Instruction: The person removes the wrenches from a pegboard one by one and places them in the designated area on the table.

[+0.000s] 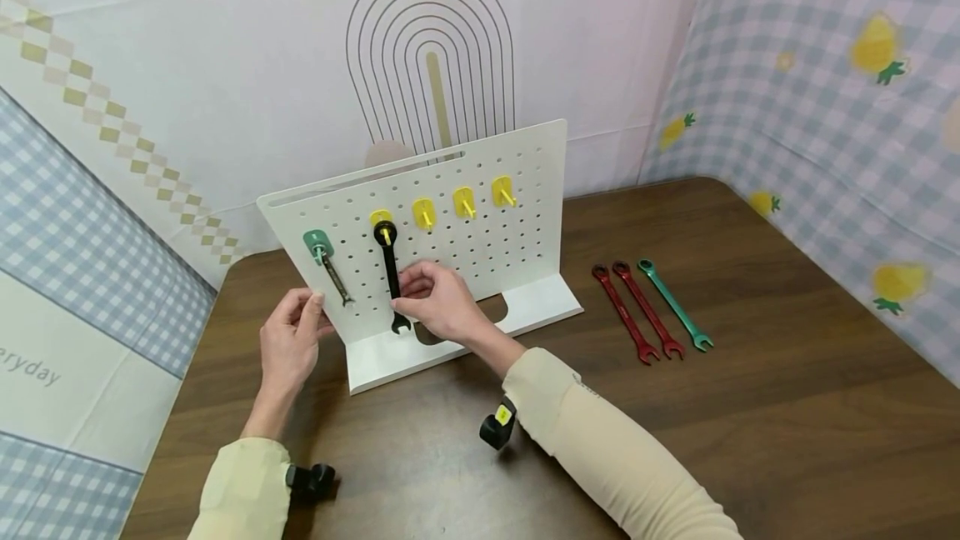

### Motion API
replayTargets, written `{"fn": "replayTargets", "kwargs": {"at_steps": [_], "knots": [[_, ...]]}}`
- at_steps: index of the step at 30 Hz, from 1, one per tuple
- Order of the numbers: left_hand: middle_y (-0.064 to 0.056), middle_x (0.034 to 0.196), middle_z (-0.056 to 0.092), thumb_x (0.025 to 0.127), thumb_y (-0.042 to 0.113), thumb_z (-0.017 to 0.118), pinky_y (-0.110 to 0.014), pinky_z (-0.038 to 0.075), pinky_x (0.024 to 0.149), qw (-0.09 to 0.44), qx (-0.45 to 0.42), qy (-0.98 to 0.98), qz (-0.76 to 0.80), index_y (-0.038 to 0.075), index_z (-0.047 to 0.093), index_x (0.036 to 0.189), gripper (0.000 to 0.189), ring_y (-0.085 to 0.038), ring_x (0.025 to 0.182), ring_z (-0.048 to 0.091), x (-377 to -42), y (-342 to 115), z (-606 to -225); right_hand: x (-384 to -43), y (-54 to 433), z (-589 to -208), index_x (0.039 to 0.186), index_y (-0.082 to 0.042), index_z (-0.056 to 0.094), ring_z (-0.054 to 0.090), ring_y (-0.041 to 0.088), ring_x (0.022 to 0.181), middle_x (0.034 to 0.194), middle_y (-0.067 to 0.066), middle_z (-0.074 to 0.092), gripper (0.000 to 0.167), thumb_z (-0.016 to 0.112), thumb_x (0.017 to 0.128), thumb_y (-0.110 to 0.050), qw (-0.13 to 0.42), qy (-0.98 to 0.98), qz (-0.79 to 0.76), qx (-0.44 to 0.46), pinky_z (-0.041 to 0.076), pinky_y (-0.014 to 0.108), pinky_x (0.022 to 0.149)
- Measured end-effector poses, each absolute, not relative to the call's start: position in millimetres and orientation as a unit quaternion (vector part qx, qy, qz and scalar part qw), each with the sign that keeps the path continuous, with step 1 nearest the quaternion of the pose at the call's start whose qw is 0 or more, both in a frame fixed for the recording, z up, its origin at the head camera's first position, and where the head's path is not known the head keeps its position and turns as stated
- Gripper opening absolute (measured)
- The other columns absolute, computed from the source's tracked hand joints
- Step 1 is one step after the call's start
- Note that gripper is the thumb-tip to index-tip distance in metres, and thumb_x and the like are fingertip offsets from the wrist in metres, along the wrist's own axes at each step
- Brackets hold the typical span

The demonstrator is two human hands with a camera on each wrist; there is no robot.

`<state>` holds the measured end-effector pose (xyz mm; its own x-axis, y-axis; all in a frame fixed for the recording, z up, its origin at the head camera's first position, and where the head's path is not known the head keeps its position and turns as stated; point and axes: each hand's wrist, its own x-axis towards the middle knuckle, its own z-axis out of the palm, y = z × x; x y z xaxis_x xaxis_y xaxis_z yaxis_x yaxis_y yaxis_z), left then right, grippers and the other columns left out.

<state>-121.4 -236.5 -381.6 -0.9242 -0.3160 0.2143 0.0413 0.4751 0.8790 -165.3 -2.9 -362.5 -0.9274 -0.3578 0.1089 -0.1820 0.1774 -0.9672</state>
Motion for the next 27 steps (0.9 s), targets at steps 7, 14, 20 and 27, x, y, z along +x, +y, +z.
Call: {"fn": "replayTargets", "kwargs": {"at_steps": [7, 14, 20, 27], "knots": [[-0.026, 0.106, 0.073, 0.109, 0.029, 0.060, -0.016, 0.064, 0.069, 0.189, 0.076, -0.837, -0.508, -0.002, 0.068, 0.115, 0.032, 0.007, 0.074, 0.066, -121.4, -233.6, -381.0, -167.2, -1.0, -366.4, 0.125, 0.001, 0.069, 0.072, 0.020, 0.101, 0.115, 0.017, 0.075, 0.035, 0.079, 0.093, -0.008, 0.080, 0.756, -0.624, -0.182, 0.062, 0.022, 0.088], [-0.029, 0.113, 0.072, 0.109, 0.030, 0.060, -0.018, 0.065, 0.071, 0.187, 0.074, -0.835, -0.513, -0.002, 0.067, 0.117, 0.034, 0.010, 0.075, 0.066, -121.7, -234.2, -380.2, -166.5, 4.8, -367.2, 0.123, 0.001, 0.073, 0.071, 0.014, 0.095, 0.113, 0.017, 0.075, 0.031, 0.078, 0.094, -0.006, 0.094, 0.753, -0.625, -0.182, 0.062, 0.020, 0.083], [-0.028, 0.111, 0.072, 0.110, 0.029, 0.059, -0.017, 0.065, 0.069, 0.185, 0.079, -0.838, -0.507, -0.002, 0.067, 0.117, 0.033, 0.009, 0.075, 0.065, -121.1, -234.9, -381.7, -163.9, 8.9, -367.9, 0.130, 0.003, 0.069, 0.071, 0.015, 0.087, 0.110, 0.019, 0.073, 0.037, 0.076, 0.094, -0.001, 0.122, 0.729, -0.647, -0.186, 0.066, 0.026, 0.080], [-0.026, 0.111, 0.073, 0.110, 0.028, 0.059, -0.016, 0.065, 0.069, 0.189, 0.077, -0.836, -0.510, -0.002, 0.068, 0.117, 0.031, 0.009, 0.075, 0.066, -121.1, -235.9, -381.5, -159.5, 12.4, -368.9, 0.140, 0.001, 0.063, 0.073, 0.020, 0.081, 0.106, 0.017, 0.071, 0.047, 0.074, 0.095, 0.001, 0.136, 0.716, -0.656, -0.195, 0.068, 0.036, 0.080]]}}
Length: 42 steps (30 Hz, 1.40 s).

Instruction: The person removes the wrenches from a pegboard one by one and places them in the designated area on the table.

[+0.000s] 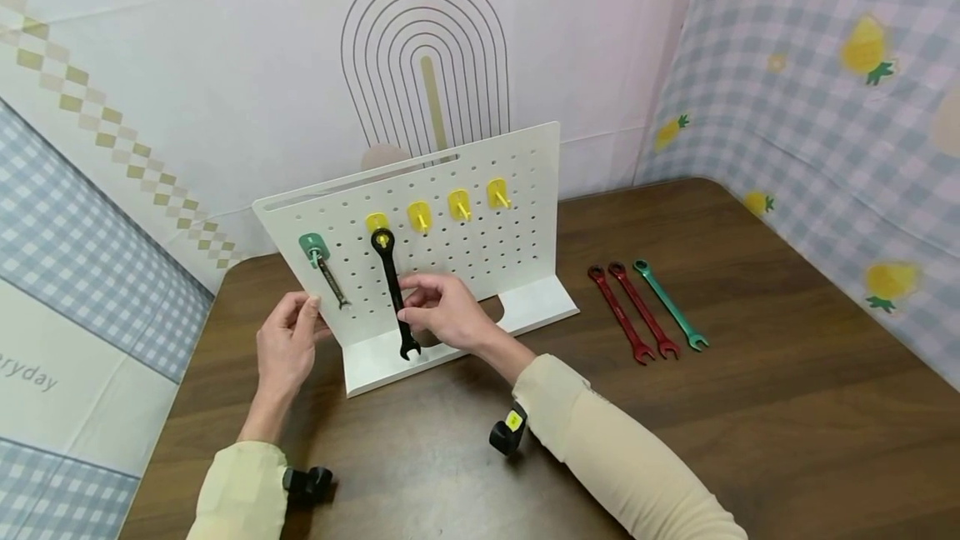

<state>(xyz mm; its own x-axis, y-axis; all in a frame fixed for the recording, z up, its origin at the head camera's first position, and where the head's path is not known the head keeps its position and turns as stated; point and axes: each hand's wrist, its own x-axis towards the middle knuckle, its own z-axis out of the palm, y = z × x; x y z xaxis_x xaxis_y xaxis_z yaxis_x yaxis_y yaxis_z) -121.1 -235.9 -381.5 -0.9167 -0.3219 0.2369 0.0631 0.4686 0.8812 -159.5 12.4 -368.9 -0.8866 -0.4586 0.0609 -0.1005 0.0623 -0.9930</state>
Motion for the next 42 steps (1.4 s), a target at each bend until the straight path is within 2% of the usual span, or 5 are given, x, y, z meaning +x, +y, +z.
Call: {"fn": "replayTargets", "kwargs": {"at_steps": [9, 25, 31, 35, 42], "knots": [[-0.026, 0.113, 0.072, 0.110, 0.030, 0.059, -0.011, 0.062, 0.068, 0.185, 0.082, -0.842, -0.500, 0.000, 0.067, 0.119, 0.033, 0.008, 0.077, 0.066, -120.6, -236.5, -382.2, -152.8, 13.0, -369.2, 0.151, -0.005, 0.056, 0.075, 0.029, 0.075, 0.102, 0.014, 0.071, 0.060, 0.074, 0.094, 0.002, 0.127, 0.701, -0.672, -0.204, 0.066, 0.060, 0.081], [-0.026, 0.111, 0.073, 0.109, 0.030, 0.060, -0.017, 0.065, 0.070, 0.187, 0.080, -0.837, -0.508, 0.001, 0.069, 0.119, 0.032, 0.008, 0.075, 0.066, -122.5, -236.1, -384.2, -149.8, 14.1, -366.7, 0.149, -0.017, 0.052, 0.071, 0.016, 0.077, 0.098, 0.020, 0.071, 0.068, 0.074, 0.090, 0.011, 0.095, 0.674, -0.696, -0.228, 0.068, 0.057, 0.078], [-0.027, 0.114, 0.073, 0.110, 0.031, 0.059, -0.013, 0.063, 0.069, 0.185, 0.081, -0.840, -0.503, 0.000, 0.067, 0.119, 0.033, 0.010, 0.076, 0.065, -121.1, -236.0, -383.3, -148.5, 15.6, -365.4, 0.142, -0.017, 0.059, 0.071, 0.014, 0.081, 0.117, 0.019, 0.071, 0.057, 0.072, 0.092, 0.009, 0.083, 0.689, -0.682, -0.231, 0.069, 0.047, 0.075], [-0.026, 0.112, 0.073, 0.110, 0.031, 0.059, -0.013, 0.063, 0.069, 0.187, 0.083, -0.840, -0.502, 0.000, 0.067, 0.118, 0.034, 0.008, 0.076, 0.066, -119.7, -234.2, -382.8, -147.7, 16.5, -364.4, 0.138, -0.018, 0.065, 0.072, 0.014, 0.083, 0.130, 0.017, 0.068, 0.049, 0.071, 0.095, 0.005, 0.088, 0.704, -0.665, -0.233, 0.067, 0.055, 0.078], [-0.025, 0.111, 0.072, 0.110, 0.032, 0.058, -0.018, 0.065, 0.072, 0.189, 0.085, -0.844, -0.495, 0.000, 0.067, 0.119, 0.034, 0.008, 0.077, 0.066, -118.3, -234.4, -385.2, -147.0, 18.4, -364.4, 0.139, -0.021, 0.068, 0.071, 0.012, 0.089, 0.134, 0.012, 0.066, 0.049, 0.071, 0.096, 0.001, 0.087, 0.720, -0.646, -0.239, 0.067, 0.050, 0.079]]}}
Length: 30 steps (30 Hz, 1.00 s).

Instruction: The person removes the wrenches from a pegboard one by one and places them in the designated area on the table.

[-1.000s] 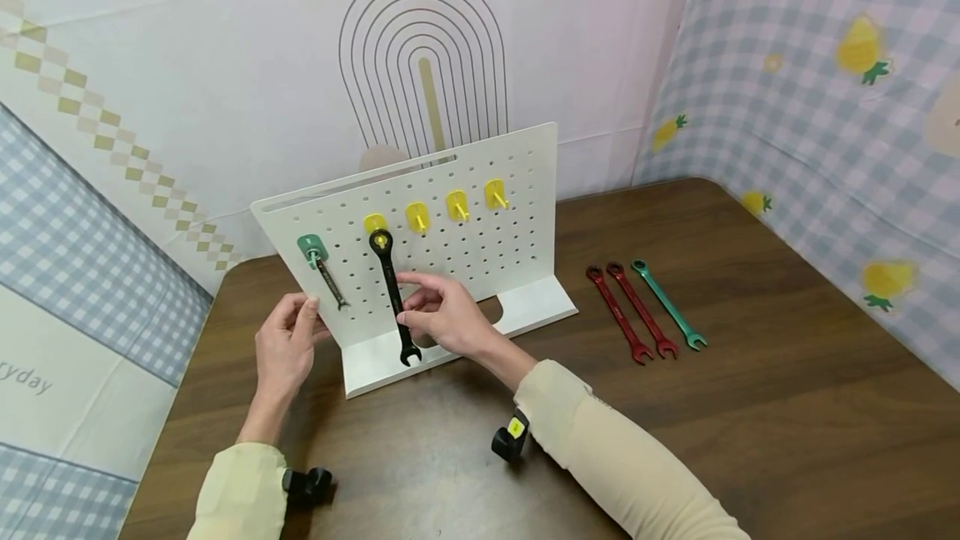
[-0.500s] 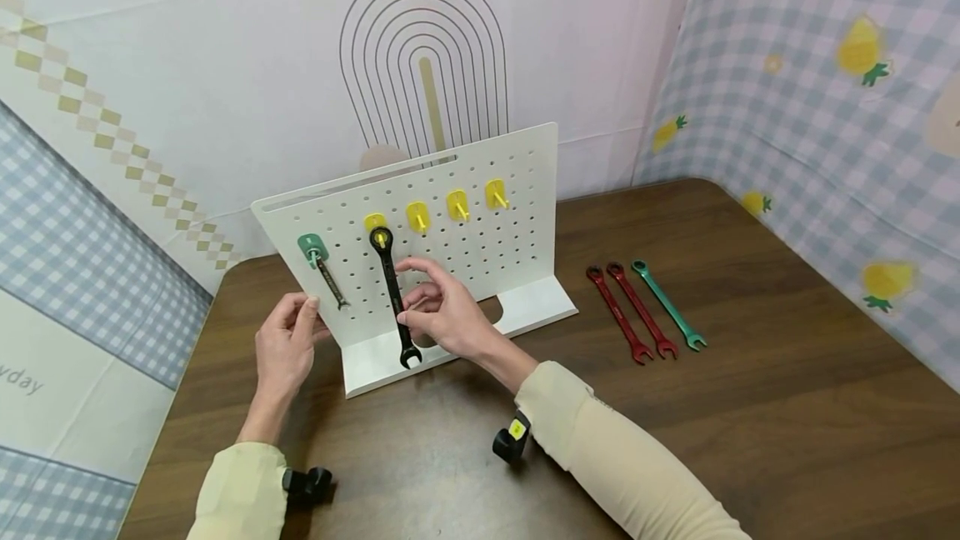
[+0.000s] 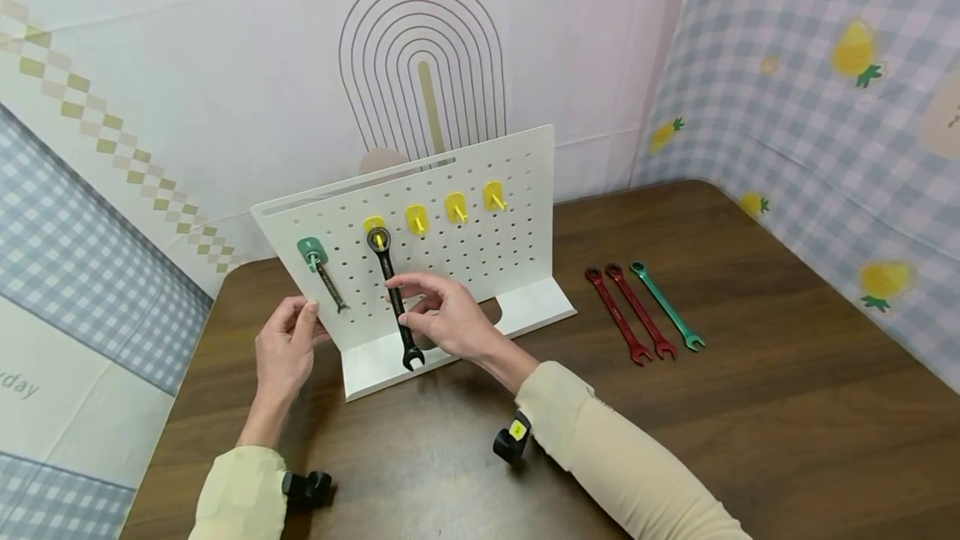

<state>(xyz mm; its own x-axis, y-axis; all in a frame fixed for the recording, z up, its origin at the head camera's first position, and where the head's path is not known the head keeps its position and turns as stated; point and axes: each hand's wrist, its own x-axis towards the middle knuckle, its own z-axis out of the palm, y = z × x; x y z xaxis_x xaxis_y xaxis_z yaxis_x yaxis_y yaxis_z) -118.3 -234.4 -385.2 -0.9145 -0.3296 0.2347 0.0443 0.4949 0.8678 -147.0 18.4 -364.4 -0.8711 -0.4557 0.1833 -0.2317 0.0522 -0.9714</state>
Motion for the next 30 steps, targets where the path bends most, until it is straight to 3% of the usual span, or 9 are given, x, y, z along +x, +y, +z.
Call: {"fn": "replayTargets", "kwargs": {"at_steps": [8, 20, 25, 30], "knots": [[-0.022, 0.108, 0.072, 0.110, 0.031, 0.058, -0.018, 0.065, 0.071, 0.191, 0.084, -0.844, -0.494, 0.000, 0.066, 0.118, 0.033, 0.007, 0.077, 0.066, -117.6, -235.1, -386.7, -144.7, 19.8, -362.9, 0.139, -0.021, 0.068, 0.070, 0.012, 0.094, 0.133, 0.008, 0.067, 0.048, 0.070, 0.096, -0.001, 0.082, 0.720, -0.643, -0.248, 0.061, 0.025, 0.071], [-0.025, 0.109, 0.072, 0.110, 0.028, 0.059, -0.017, 0.065, 0.070, 0.191, 0.079, -0.841, -0.500, -0.001, 0.067, 0.118, 0.031, 0.008, 0.075, 0.066, -118.9, -234.0, -384.1, -138.7, 22.3, -360.3, 0.139, -0.016, 0.067, 0.069, 0.010, 0.093, 0.132, 0.009, 0.069, 0.048, 0.070, 0.094, 0.002, 0.080, 0.715, -0.647, -0.253, 0.061, 0.023, 0.070], [-0.026, 0.111, 0.072, 0.110, 0.028, 0.059, -0.012, 0.062, 0.067, 0.186, 0.078, -0.842, -0.500, -0.001, 0.067, 0.119, 0.031, 0.006, 0.076, 0.067, -119.4, -235.6, -383.0, -134.7, 24.4, -360.5, 0.138, -0.018, 0.067, 0.069, 0.010, 0.094, 0.132, 0.007, 0.069, 0.048, 0.070, 0.094, 0.001, 0.086, 0.716, -0.646, -0.249, 0.061, 0.023, 0.072], [-0.023, 0.108, 0.073, 0.110, 0.028, 0.060, -0.014, 0.063, 0.067, 0.188, 0.080, -0.840, -0.503, 0.000, 0.068, 0.118, 0.030, 0.006, 0.075, 0.067, -119.8, -236.6, -383.9, -130.5, 26.3, -359.4, 0.138, -0.020, 0.067, 0.069, 0.011, 0.094, 0.131, 0.008, 0.066, 0.048, 0.071, 0.094, -0.001, 0.096, 0.714, -0.649, -0.244, 0.063, 0.025, 0.076]]}}
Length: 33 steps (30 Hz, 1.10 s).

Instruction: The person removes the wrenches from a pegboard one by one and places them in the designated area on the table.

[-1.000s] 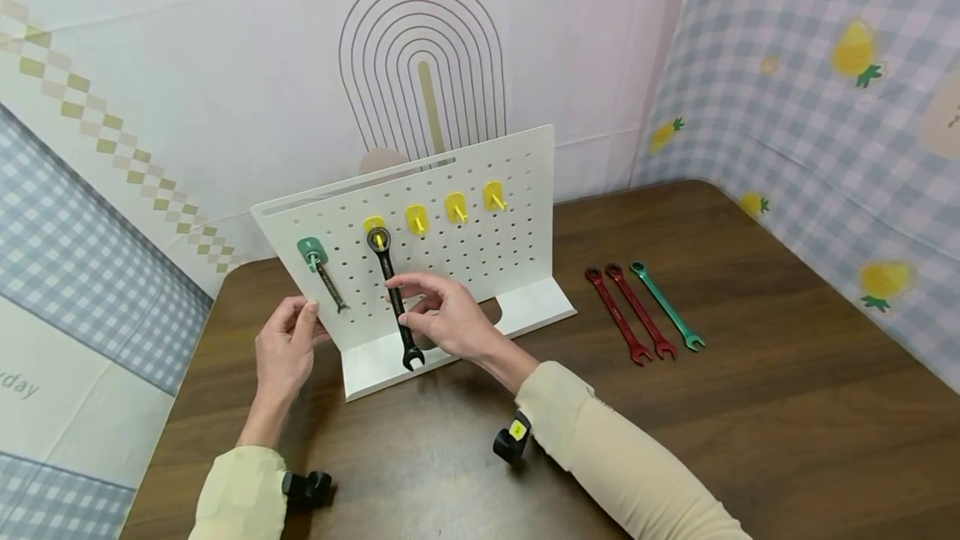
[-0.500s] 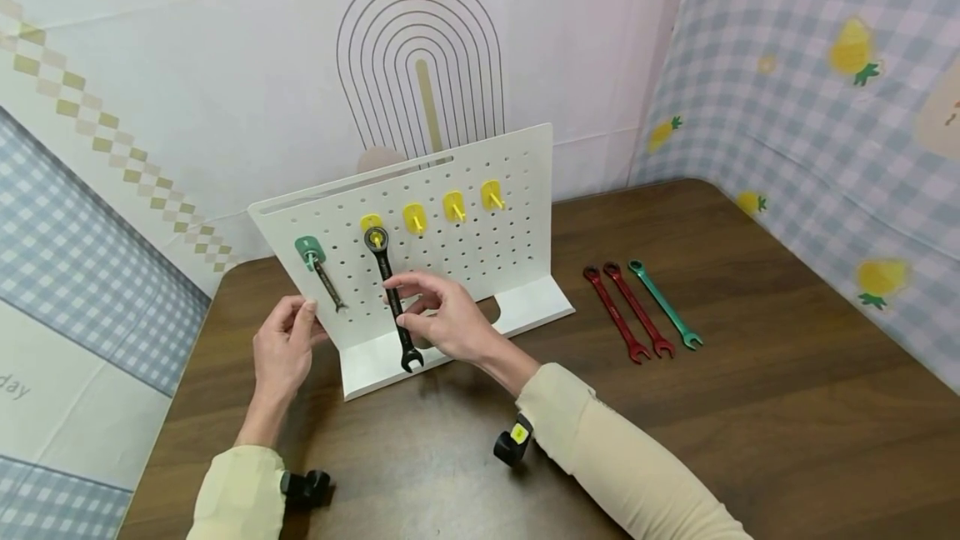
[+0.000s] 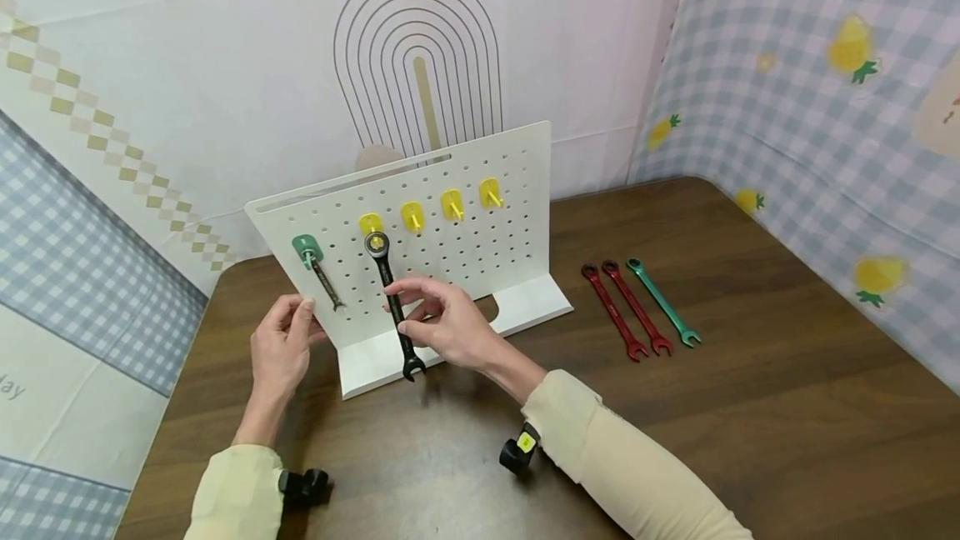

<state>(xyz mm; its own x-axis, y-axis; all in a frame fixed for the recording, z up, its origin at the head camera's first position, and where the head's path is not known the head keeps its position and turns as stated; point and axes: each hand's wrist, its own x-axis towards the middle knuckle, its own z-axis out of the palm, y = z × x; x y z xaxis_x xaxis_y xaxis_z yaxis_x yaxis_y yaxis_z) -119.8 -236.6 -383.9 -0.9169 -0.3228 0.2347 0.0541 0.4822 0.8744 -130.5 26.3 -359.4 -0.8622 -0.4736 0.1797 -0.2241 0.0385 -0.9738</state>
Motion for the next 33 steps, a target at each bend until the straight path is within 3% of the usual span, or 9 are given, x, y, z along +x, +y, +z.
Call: {"fn": "replayTargets", "kwargs": {"at_steps": [7, 23, 28, 33], "knots": [[-0.016, 0.100, 0.074, 0.109, 0.028, 0.060, -0.016, 0.064, 0.067, 0.196, 0.077, -0.835, -0.508, -0.001, 0.069, 0.116, 0.031, 0.007, 0.073, 0.067, -120.0, -236.1, -383.9, -126.9, 27.6, -357.6, 0.138, -0.018, 0.067, 0.069, 0.011, 0.094, 0.133, 0.008, 0.067, 0.049, 0.072, 0.093, 0.001, 0.099, 0.704, -0.658, -0.249, 0.065, 0.028, 0.080], [-0.021, 0.106, 0.073, 0.109, 0.029, 0.060, -0.015, 0.064, 0.067, 0.190, 0.079, -0.837, -0.508, 0.000, 0.069, 0.117, 0.031, 0.006, 0.074, 0.068, -121.6, -236.1, -385.3, -121.4, 34.1, -344.5, 0.141, -0.012, 0.064, 0.068, 0.008, 0.094, 0.138, 0.014, 0.065, 0.049, 0.070, 0.094, 0.002, 0.096, 0.694, -0.661, -0.270, 0.063, 0.023, 0.078], [-0.010, 0.098, 0.074, 0.109, 0.032, 0.060, -0.016, 0.064, 0.068, 0.195, 0.081, -0.837, -0.505, 0.000, 0.069, 0.116, 0.034, 0.006, 0.073, 0.067, -120.4, -235.6, -384.2, -120.4, 40.2, -342.3, 0.140, -0.016, 0.065, 0.069, 0.011, 0.097, 0.135, 0.011, 0.064, 0.049, 0.071, 0.094, 0.001, 0.087, 0.701, -0.655, -0.268, 0.064, 0.026, 0.083], [0.012, 0.087, 0.069, 0.109, 0.033, 0.061, -0.016, 0.064, 0.068, 0.195, 0.086, -0.833, -0.510, 0.000, 0.069, 0.115, 0.034, 0.006, 0.073, 0.068, -118.7, -234.8, -385.7, -119.4, 44.9, -344.0, 0.140, -0.012, 0.063, 0.070, 0.011, 0.095, 0.131, 0.013, 0.064, 0.049, 0.071, 0.094, 0.003, 0.087, 0.703, -0.654, -0.263, 0.064, 0.026, 0.086]]}}
